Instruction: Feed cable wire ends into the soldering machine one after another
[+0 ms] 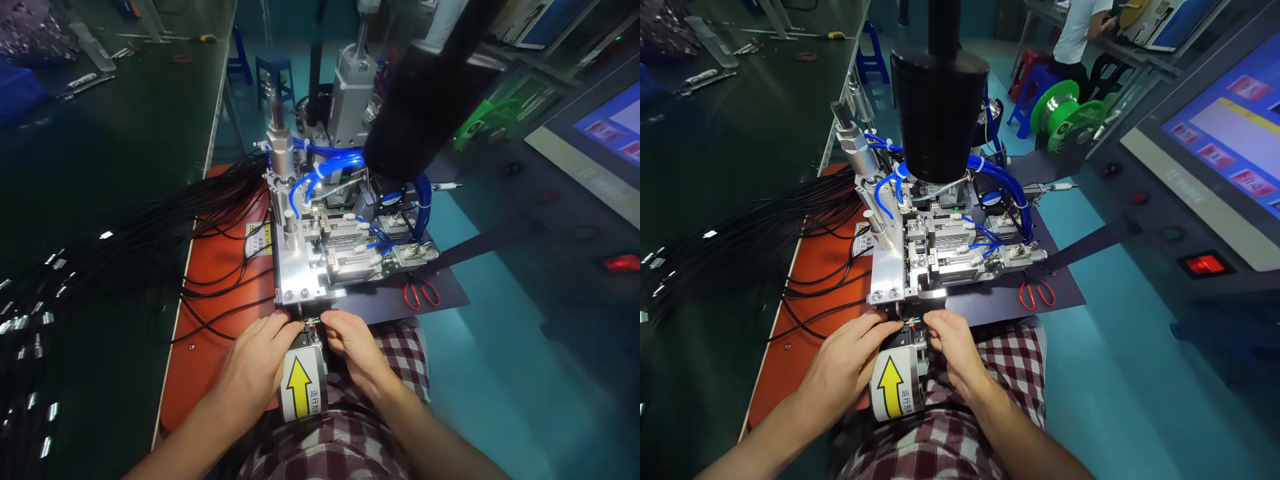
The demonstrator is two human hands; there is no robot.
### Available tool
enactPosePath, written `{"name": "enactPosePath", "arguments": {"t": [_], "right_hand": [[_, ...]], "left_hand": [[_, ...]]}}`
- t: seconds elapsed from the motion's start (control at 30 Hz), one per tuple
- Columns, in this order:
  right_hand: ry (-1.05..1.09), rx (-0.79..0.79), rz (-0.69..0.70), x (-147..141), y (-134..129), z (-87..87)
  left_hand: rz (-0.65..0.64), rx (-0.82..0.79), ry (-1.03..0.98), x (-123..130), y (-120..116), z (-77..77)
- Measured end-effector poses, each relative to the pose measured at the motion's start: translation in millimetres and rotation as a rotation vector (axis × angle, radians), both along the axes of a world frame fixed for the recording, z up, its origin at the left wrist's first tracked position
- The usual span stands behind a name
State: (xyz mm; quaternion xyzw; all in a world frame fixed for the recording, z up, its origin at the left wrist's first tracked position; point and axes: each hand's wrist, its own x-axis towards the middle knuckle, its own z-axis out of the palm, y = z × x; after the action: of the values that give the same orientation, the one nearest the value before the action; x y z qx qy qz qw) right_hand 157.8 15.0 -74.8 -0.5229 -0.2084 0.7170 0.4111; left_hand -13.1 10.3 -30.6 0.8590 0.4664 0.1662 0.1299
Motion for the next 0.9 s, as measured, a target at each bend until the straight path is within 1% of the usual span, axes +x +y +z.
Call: {"name": "enactPosePath", "arguments": {"t": [0.07,0.2,0.27,0.33,0.37,0.4,0.43,0.47,0.6,0.67,0.73,0.8,0.87,0.9], "right_hand": [[-0.082,0.045,0.0,2.6,-6.4,0.8],[-0.298,0.18,0.125,-0.1,-16.8,12.1],[-0.501,0.29,0.157,-3.0,-17.6,19.7],[-0.744,0.436,0.174,-4.4,-15.7,25.4],[-0.835,0.496,0.181,-4.4,-14.2,26.8],[-0.87,0.527,0.185,-3.9,-12.3,26.9],[-0.842,0.523,0.185,-3.0,-10.3,25.8],[-0.761,0.484,0.183,-1.9,-8.3,23.6],[-0.32,0.236,0.205,4.4,-1.7,10.9],[-0.224,0.208,0.223,7.5,-0.3,6.7],[-0.204,0.239,0.216,8.8,-0.1,4.9],[-0.254,0.282,0.203,7.1,-0.3,4.1],[-0.322,0.302,0.197,2.7,-0.3,3.3],[-0.34,0.302,0.189,0.0,-0.2,2.9]], "left_hand": [[-0.005,0.001,-0.005,0.3,0.3,1.0],[-0.003,0.012,-0.016,0.1,0.3,1.6],[0.009,0.011,-0.009,-0.2,-0.2,1.2],[0.014,0.0,-0.007,-0.4,-0.8,0.6],[0.014,-0.002,-0.009,-0.5,-1.0,0.3],[0.011,-0.001,-0.011,-0.5,-1.1,0.0],[0.007,0.002,-0.012,-0.5,-1.0,-0.3],[0.004,0.006,-0.011,-0.4,-0.7,-0.4],[0.003,0.008,0.022,0.6,0.2,2.5],[0.015,0.021,0.077,2.2,-1.1,5.8],[0.031,0.039,0.165,4.7,-4.1,9.1],[0.039,0.031,0.246,7.3,-7.6,10.8],[0.031,-0.013,0.265,8.9,-10.2,10.0],[0.027,-0.037,0.244,9.0,-10.8,8.7]]}}
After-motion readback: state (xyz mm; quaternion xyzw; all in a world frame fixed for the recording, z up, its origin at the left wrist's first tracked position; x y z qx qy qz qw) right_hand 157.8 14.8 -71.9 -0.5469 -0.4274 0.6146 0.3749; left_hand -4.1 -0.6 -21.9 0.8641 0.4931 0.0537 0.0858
